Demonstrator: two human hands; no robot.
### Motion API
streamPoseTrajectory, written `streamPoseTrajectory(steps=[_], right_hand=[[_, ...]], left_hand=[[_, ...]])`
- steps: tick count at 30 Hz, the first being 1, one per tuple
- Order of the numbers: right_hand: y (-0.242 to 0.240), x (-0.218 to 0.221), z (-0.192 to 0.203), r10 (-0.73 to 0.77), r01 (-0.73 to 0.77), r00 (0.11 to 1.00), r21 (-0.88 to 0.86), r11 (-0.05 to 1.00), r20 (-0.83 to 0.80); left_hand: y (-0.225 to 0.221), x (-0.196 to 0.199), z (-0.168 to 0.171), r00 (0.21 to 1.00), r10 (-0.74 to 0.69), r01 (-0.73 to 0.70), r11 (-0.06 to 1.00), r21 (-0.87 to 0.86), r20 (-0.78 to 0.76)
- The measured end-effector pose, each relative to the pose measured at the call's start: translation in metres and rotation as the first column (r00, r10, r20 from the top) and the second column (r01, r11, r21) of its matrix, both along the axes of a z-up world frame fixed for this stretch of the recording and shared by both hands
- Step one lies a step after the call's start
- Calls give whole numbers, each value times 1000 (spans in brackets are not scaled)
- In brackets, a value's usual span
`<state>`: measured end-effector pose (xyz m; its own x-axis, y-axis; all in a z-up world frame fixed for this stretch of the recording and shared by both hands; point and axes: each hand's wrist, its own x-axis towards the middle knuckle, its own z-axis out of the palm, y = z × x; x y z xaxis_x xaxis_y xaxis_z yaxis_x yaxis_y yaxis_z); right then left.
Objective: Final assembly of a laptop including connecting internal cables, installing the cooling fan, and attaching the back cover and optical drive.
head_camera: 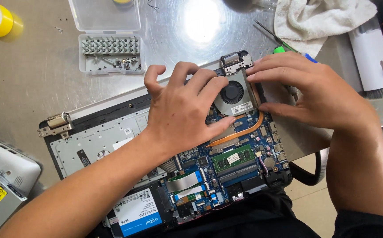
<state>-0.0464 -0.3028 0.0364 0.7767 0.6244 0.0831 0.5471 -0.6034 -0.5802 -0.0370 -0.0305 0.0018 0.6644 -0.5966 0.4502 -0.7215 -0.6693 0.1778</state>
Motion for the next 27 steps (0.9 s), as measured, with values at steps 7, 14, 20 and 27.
streamPoseTrajectory(steps=[7, 14, 20, 27], right_hand=[[0, 3, -4, 1, -1, 1000, 15, 1000, 30], [2, 7, -2, 53, -53, 996, 0, 999, 73], [7, 7, -1, -144, 143, 985, -19, 990, -100], [11, 11, 0, -168, 166, 986, -90, 982, -18]], left_hand=[[0, 1, 0, 999, -35, 35, 999, -33, 6], [-1, 1, 1, 997, -74, 73, 996, -57, -24], [-1, 1, 2, 999, -49, 47, 995, -83, -18], [-2, 1, 3, 997, -22, 16, 996, -84, -72]])
